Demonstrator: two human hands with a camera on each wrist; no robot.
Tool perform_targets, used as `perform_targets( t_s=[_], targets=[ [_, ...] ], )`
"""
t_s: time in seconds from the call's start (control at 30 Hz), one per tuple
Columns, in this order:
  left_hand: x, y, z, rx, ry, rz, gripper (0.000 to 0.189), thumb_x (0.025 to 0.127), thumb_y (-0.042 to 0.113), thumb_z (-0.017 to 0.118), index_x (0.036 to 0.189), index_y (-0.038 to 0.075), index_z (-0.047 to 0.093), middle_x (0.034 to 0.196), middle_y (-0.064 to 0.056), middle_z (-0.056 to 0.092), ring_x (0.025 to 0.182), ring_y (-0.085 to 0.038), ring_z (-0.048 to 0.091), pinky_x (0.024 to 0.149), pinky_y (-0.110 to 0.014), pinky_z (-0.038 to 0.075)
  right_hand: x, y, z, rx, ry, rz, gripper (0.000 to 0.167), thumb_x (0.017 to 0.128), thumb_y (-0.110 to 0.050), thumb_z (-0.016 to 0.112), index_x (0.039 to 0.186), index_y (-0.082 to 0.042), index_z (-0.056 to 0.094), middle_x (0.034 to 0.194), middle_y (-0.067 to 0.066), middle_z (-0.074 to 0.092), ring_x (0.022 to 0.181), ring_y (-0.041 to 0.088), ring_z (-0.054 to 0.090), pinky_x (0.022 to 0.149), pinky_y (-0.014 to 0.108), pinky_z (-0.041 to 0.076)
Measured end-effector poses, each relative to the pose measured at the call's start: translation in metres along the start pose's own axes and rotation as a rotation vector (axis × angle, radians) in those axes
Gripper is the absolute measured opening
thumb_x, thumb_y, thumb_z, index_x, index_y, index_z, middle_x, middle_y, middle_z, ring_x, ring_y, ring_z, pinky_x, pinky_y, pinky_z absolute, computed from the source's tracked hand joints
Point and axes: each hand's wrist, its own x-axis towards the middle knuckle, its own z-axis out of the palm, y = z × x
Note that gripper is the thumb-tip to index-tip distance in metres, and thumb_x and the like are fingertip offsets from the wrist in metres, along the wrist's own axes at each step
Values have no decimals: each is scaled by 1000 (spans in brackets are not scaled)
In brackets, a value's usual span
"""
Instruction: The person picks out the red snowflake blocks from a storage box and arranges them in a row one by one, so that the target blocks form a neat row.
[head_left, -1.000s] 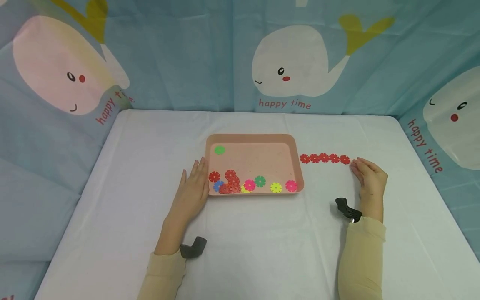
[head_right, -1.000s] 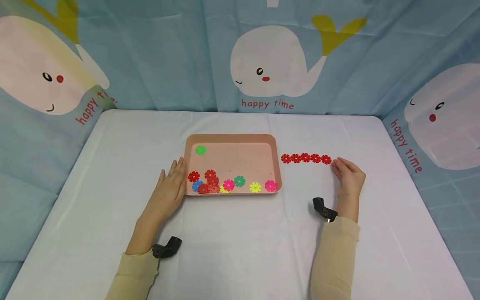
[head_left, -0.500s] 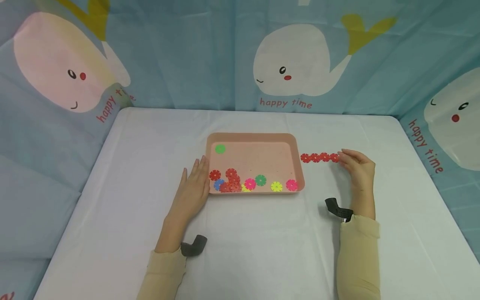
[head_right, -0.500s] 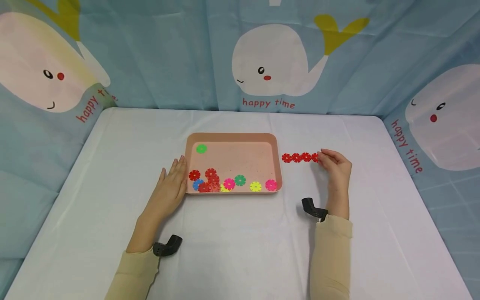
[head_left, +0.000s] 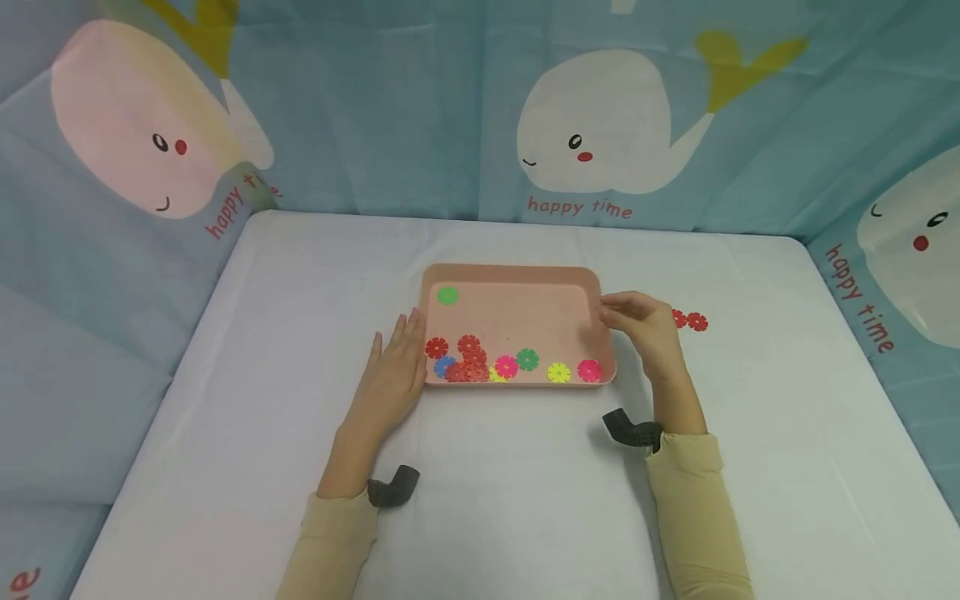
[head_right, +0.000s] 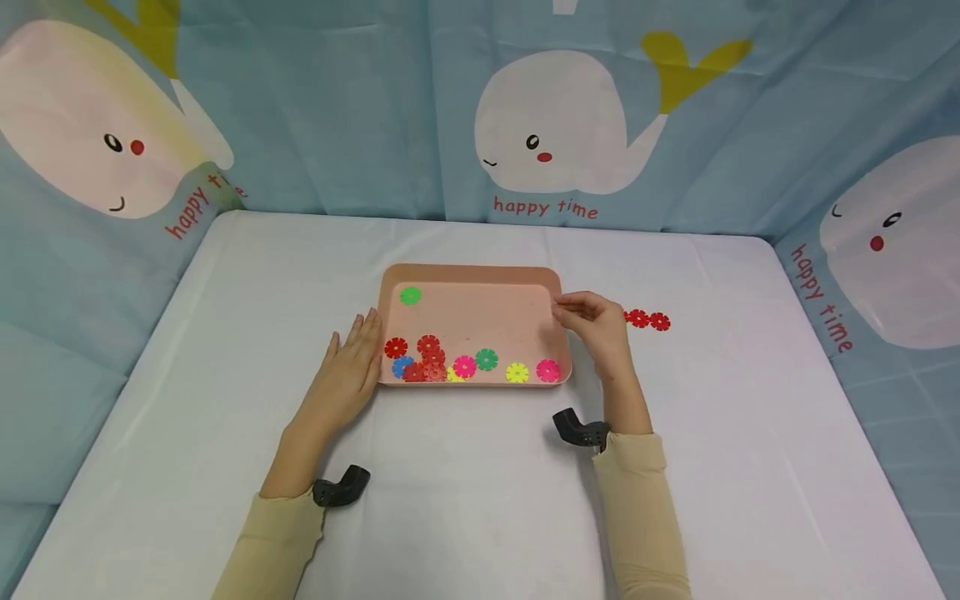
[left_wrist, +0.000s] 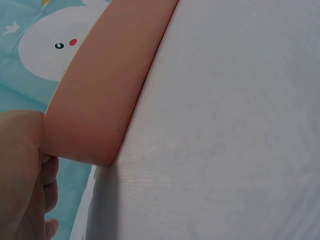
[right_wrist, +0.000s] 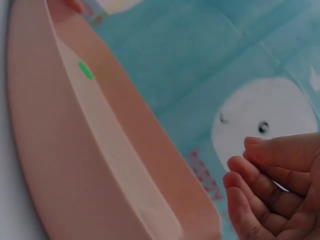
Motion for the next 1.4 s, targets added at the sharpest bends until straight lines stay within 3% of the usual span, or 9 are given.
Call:
perform_targets(
  t_s=[0.13,0.4,0.67,0.9,1.4],
  targets=[
    [0,0,-1,4,-1,-4,60,98,19,42,150,1,18,155,-10,19,143,-27,14,111,-58,12,-4,-10,27,-11,-139,-35,27,88,-11,66,109,6,65,103,18,66,86,11,63,77,19,52],
    [-1,0,-1,9,-9,-4,59,98,20,40,150,2,17,155,-9,17,143,-26,13,112,-56,11,-7,-14,77,-111,-350,-102,20,84,-9,71,100,3,69,92,10,69,81,21,62,66,25,50],
    [0,0,0,14,-17,-11,60,98,19,41,150,3,17,155,-9,17,143,-26,13,111,-56,11,-7,-10,112,-151,-510,-128,12,83,-7,71,93,-1,72,83,4,70,76,15,62,68,26,51],
    [0,0,-1,15,-23,-12,60,98,20,40,150,3,16,156,-8,16,143,-26,13,112,-56,10,-6,-8,126,-159,-559,-85,8,82,0,68,89,0,71,78,3,69,72,12,63,68,24,51],
    [0,3,-3,0,-24,-17,60,98,19,42,150,2,18,155,-9,17,143,-27,14,112,-56,10,-4,-5,130,-194,-587,-22,9,81,2,69,88,-1,71,76,3,70,70,12,64,67,24,50]
  ],
)
